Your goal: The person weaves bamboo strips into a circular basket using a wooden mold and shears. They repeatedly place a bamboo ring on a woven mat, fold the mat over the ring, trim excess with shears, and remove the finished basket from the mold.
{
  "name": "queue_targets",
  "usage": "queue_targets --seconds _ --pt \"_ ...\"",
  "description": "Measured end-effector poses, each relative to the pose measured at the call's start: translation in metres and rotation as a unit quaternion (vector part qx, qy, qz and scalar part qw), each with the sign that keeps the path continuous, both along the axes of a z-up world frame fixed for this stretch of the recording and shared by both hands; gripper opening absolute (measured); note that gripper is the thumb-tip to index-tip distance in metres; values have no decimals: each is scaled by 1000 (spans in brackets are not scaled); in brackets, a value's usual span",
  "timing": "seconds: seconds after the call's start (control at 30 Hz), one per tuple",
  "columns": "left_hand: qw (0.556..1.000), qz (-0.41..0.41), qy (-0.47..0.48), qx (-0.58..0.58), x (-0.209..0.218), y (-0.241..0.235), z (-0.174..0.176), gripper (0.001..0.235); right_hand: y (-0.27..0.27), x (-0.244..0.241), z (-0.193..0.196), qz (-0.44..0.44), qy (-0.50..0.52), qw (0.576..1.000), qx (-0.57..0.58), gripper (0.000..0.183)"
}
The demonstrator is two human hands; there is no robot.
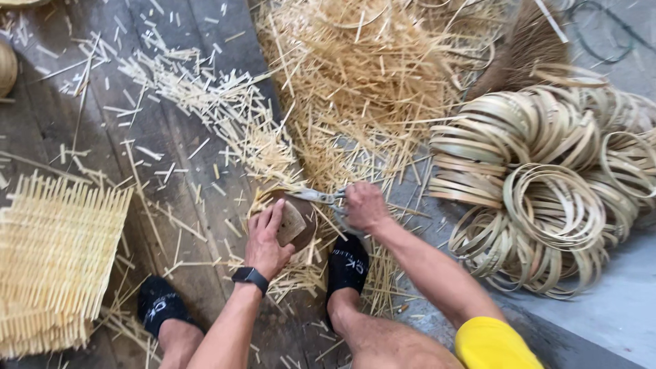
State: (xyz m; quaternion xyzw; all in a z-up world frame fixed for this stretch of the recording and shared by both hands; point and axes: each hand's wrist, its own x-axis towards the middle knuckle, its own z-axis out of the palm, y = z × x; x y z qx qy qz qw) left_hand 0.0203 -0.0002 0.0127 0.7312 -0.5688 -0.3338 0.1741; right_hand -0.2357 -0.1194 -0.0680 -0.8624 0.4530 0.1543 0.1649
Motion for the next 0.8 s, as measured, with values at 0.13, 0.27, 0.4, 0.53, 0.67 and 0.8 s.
queue_targets --seconds 0.13,0.27,0.4,0.53,0.67,0.8 --pt "999 -13 -25 23 10 0 -1 96 -11 -11 5 26 14 1000 1 20" --pt "998 -62 1 12 15 -2 -1 97 -6 11 2 66 -123 974 -177 51" --pt "996 -66 -57 -21 15 1 4 103 -11 12 -4 27 18 999 2 28" --pt "994 99 -10 -45 -8 10 5 120 -18 -3 -1 50 9 999 -6 24" --pt "995 92 -17 -19 -17 7 -4 110 -13 14 6 91 -88 975 -181 48" --pt "999 24 -4 -31 1 9 -1 105 -16 22 20 40 35 999 7 43"
